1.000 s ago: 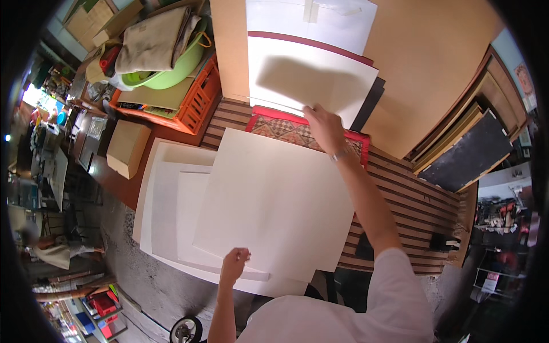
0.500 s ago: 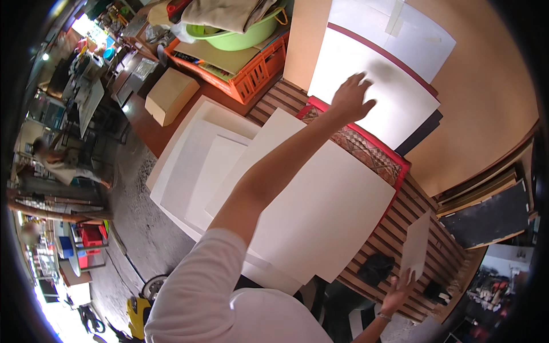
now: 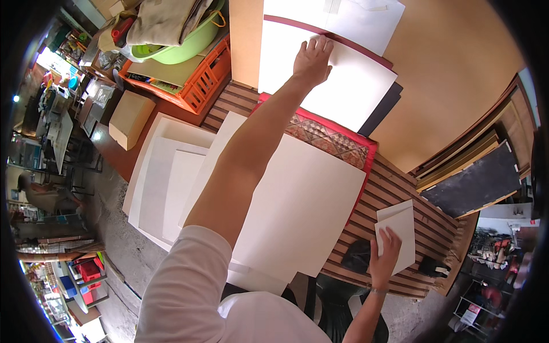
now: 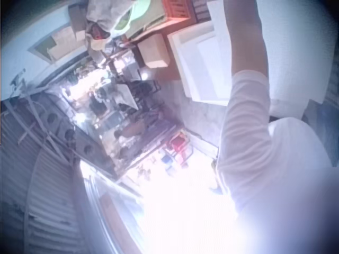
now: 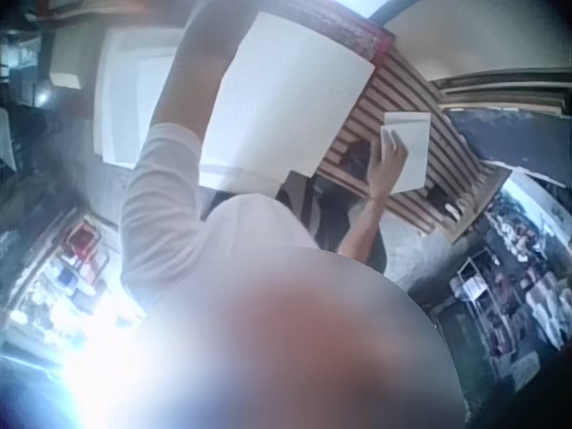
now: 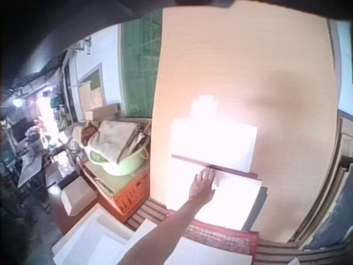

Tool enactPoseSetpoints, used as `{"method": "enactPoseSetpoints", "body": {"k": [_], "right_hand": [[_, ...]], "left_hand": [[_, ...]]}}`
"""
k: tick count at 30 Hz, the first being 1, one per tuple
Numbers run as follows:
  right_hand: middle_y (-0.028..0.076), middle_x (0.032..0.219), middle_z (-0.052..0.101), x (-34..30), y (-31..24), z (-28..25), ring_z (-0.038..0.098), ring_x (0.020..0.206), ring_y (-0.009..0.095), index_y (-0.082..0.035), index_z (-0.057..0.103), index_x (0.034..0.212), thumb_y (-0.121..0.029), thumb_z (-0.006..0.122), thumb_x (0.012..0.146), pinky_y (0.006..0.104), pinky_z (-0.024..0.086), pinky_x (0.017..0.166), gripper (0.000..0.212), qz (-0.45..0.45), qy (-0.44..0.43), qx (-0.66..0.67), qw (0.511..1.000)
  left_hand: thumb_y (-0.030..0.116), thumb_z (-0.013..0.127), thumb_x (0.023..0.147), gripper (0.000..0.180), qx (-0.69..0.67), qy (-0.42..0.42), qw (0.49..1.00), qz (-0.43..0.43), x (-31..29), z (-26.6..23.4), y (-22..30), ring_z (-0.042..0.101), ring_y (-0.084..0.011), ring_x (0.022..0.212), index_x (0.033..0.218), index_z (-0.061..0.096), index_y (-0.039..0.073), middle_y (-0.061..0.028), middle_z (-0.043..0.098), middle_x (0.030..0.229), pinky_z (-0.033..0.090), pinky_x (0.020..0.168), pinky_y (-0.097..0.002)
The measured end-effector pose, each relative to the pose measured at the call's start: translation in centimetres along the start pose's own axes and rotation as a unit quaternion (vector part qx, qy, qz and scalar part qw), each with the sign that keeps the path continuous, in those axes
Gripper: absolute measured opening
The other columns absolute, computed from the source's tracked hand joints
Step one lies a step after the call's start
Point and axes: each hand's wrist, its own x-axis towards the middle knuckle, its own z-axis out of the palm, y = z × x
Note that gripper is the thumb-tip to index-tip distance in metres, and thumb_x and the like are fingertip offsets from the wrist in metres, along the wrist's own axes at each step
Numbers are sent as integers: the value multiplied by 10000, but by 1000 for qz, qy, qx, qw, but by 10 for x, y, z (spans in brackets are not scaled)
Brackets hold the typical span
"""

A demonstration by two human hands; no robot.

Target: The person organizes art supplies in a cluttered workshop. They handle a decorative paper bag, a sign, and various framed artworks, placing them on a wooden slatted table. They also stack and arrange large white boards and sheets on a workbench.

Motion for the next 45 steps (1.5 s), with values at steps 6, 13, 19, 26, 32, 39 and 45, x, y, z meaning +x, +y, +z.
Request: {"method": "enactPoseSetpoints", "body": {"k": [6, 13, 19, 26, 32, 39, 45], "right_hand": [[145, 1158, 612, 157, -26, -20, 564, 1108, 334, -48, 582, 1208, -182, 631, 948, 451, 478, 925, 296, -138, 104, 59, 983], [152, 1241, 565, 364, -39, 8, 535, 1158, 349, -35, 523, 1271, -277, 694, 896, 445, 469, 964, 478, -226, 178, -84, 954], [145, 1200, 553, 401, -59, 16, 541, 1087, 354, -48, 553, 1219, -335, 731, 857, 457, 478, 906, 495, -128, 172, -143, 966], [158, 964, 670, 280, -95, -13, 655, 880, 335, -41, 626, 1087, -100, 662, 881, 408, 520, 774, 218, -236, -119, 140, 954], [136, 1136, 665, 203, -98, 15, 652, 1000, 323, -69, 640, 1165, -378, 703, 885, 405, 524, 869, 422, -242, -326, 144, 902], [215, 1240, 599, 291, -69, 64, 605, 1130, 326, 26, 482, 1307, -309, 681, 933, 425, 477, 975, 541, 3, 21, 354, 935], [238, 1382, 464, 410, -95, 50, 441, 1268, 391, 22, 414, 1370, -309, 771, 827, 476, 371, 1074, 730, -73, 330, 101, 936]], "left_hand": [[416, 674, 894, 771, -31, -59, 998, 8, -4, -14, -13, 333, -286, 1415, 1499, 292, 131, -118, 330, 1535, 350, 1122, -428], [387, 739, 844, 734, -61, -41, 997, 12, 17, -25, -17, 409, -270, 1333, 1425, 370, 133, -107, 408, 1424, 406, 1069, -441], [419, 744, 833, 606, -155, -14, 987, -35, 2, -45, -20, 497, -326, 1231, 1283, 472, 118, -159, 463, 1318, 479, 951, -465], [315, 707, 920, 760, -579, 235, 731, -273, -173, -62, 42, 311, -470, 1371, 1409, 198, 33, -198, 341, 1437, 378, 1054, -561], [237, 675, 944, 721, -831, 149, 225, -487, -294, -46, 78, 496, -248, 1282, 1489, 241, 51, -126, 439, 1416, 450, 1045, -363], [94, 630, 944, 482, -782, 123, 241, -562, -321, -21, 71, 544, -237, 1220, 1369, 427, -9, -122, 532, 1330, 495, 995, -359], [64, 638, 932, 461, -790, 142, 247, -544, -353, -61, 75, 577, -237, 1174, 1343, 443, -8, -129, 559, 1286, 513, 963, -351]]}}
